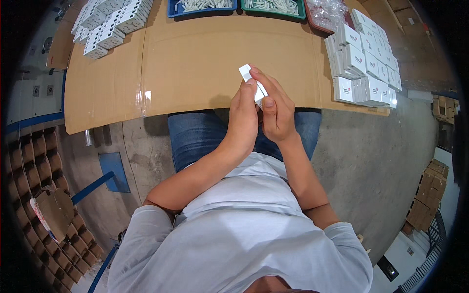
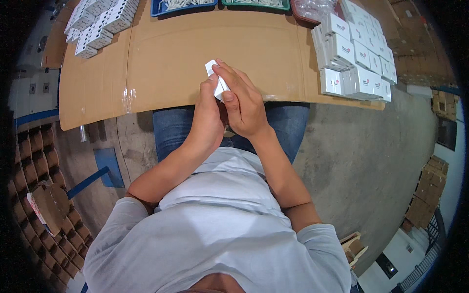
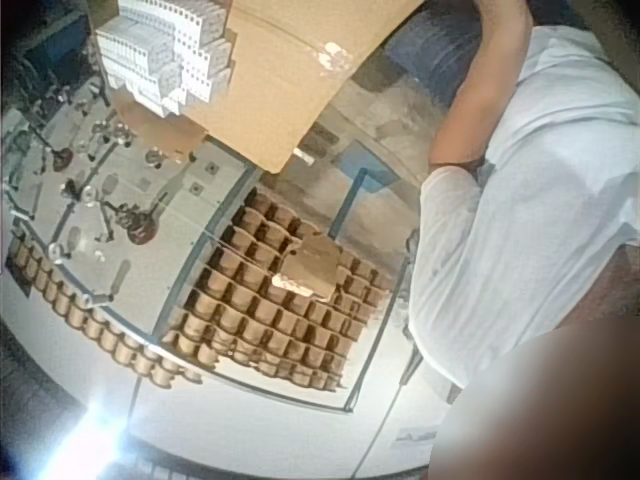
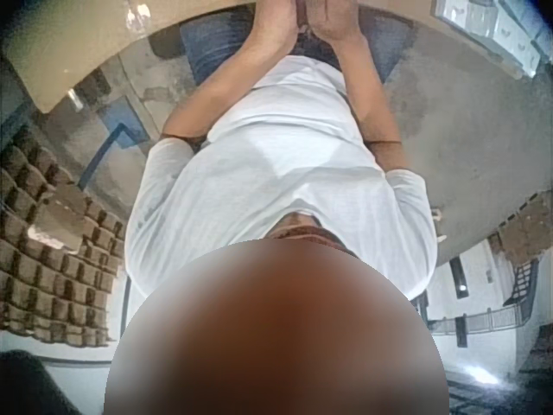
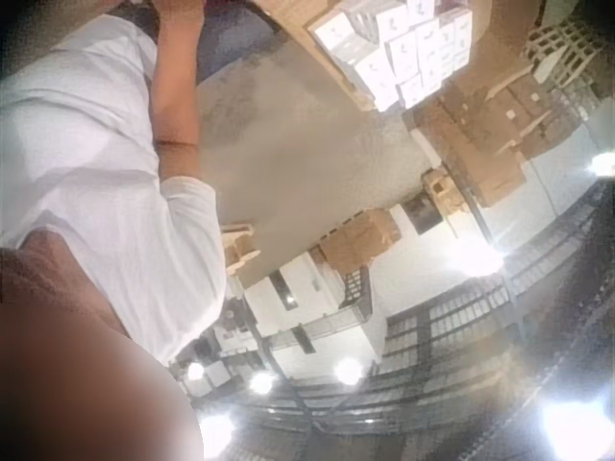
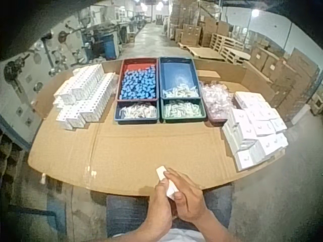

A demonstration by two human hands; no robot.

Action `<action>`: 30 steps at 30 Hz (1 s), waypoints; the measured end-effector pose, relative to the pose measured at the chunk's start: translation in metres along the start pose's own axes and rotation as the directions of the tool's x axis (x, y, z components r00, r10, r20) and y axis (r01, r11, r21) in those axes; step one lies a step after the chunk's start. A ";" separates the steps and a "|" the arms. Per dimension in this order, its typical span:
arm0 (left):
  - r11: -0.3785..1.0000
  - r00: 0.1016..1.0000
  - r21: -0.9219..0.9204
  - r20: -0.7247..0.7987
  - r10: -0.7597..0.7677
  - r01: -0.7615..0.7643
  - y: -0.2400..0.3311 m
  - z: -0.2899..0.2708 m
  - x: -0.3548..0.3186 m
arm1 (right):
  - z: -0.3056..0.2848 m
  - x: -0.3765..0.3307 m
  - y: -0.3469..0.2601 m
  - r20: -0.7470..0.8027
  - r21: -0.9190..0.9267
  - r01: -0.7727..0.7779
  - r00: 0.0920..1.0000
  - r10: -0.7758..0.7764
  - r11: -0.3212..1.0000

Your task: Inspecting a white box and then packaging small red components into a plastic bag at a factory workstation.

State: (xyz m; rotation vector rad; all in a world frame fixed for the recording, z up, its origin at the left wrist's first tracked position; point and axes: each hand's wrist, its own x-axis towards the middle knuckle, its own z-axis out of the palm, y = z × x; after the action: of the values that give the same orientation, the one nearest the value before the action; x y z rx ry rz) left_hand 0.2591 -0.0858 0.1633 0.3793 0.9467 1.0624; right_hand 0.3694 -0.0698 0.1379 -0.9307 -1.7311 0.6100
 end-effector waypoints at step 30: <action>0.639 0.803 0.486 0.368 0.468 -0.596 0.006 -0.023 0.012 | -0.029 0.004 -0.010 0.179 0.476 -0.415 0.909 0.376 0.775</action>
State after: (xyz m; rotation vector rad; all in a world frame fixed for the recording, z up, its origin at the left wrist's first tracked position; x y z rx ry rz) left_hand 0.2390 -0.0765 0.1491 1.3444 0.9781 1.2139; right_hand 0.3934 -0.0733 0.1577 -0.8975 -1.3254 1.3255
